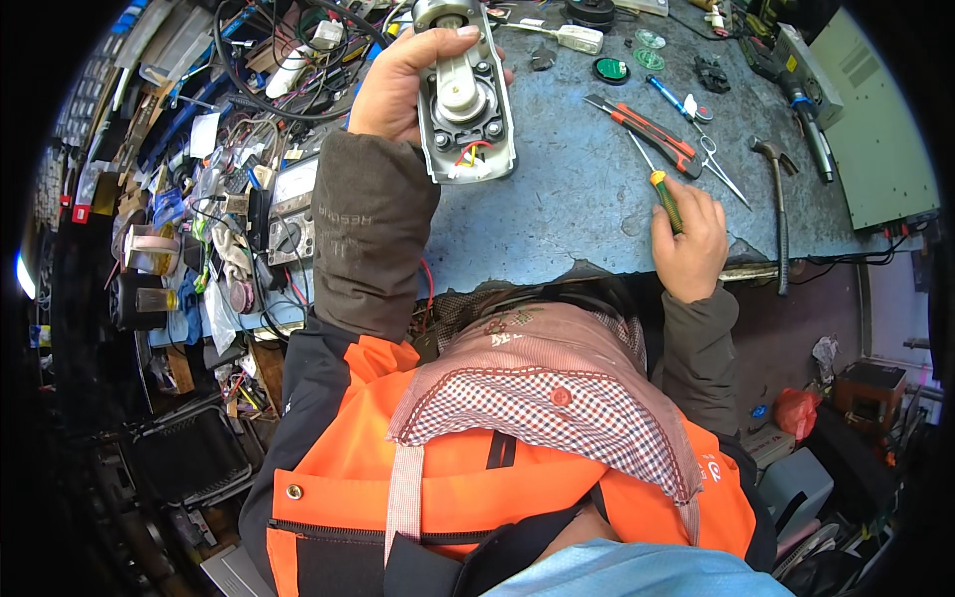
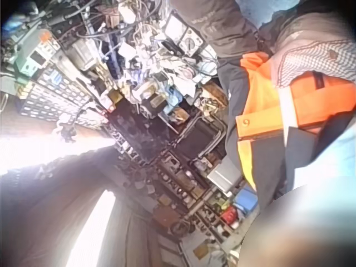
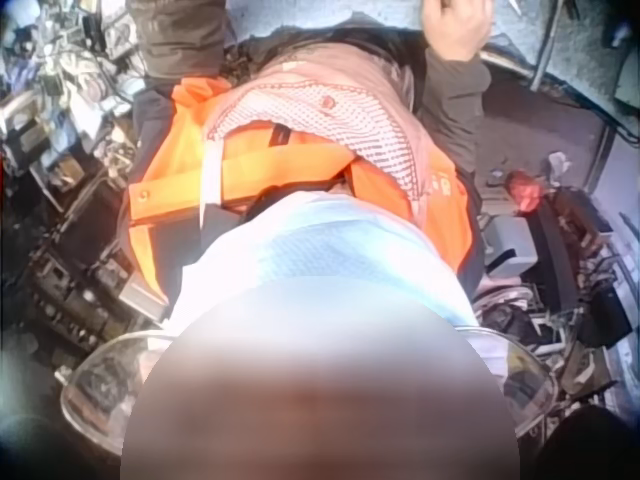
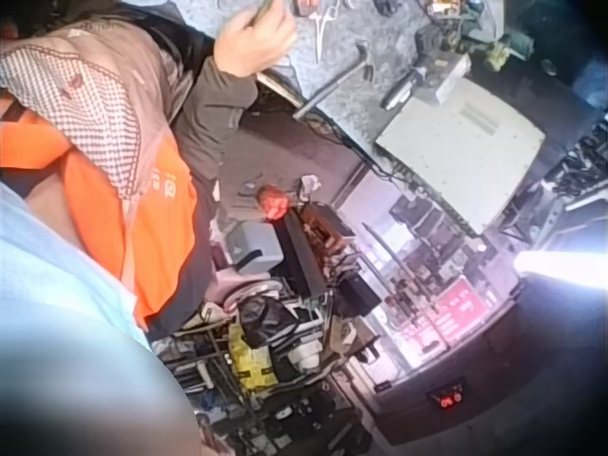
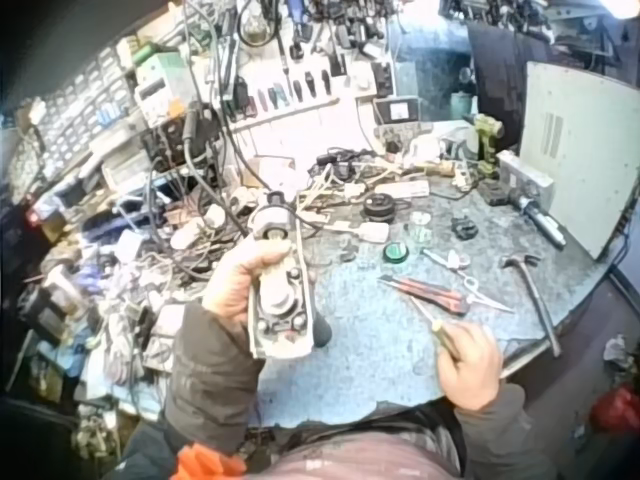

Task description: The person is repairing an electronic device, likely a motor or actuator, in a workshop. They use a screwdriver to adjust internal components and a multimeter to test electrical connections.

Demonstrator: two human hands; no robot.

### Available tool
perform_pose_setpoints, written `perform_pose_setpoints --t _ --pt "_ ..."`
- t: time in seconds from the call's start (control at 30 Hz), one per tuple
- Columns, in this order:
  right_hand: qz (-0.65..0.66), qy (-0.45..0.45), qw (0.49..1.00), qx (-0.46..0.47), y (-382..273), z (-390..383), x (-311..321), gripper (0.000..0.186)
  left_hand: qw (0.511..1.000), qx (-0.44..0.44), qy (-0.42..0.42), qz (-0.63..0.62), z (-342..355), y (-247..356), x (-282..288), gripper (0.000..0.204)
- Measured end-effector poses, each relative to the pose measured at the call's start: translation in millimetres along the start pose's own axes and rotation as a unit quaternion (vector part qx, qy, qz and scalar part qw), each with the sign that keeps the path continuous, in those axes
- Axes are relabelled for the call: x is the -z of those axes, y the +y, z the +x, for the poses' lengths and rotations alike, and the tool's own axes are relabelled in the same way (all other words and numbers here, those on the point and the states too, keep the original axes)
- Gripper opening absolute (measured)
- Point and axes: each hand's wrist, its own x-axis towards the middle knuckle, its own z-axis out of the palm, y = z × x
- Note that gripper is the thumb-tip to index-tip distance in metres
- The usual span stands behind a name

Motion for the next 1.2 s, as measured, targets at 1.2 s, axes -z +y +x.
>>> perform_pose_setpoints --t 1.2 --pt "0.328 0.096 0.921 -0.188 -38 11 -27 0.043 0.991 -0.009 0.047 -0.123 72 4 54 0.017"
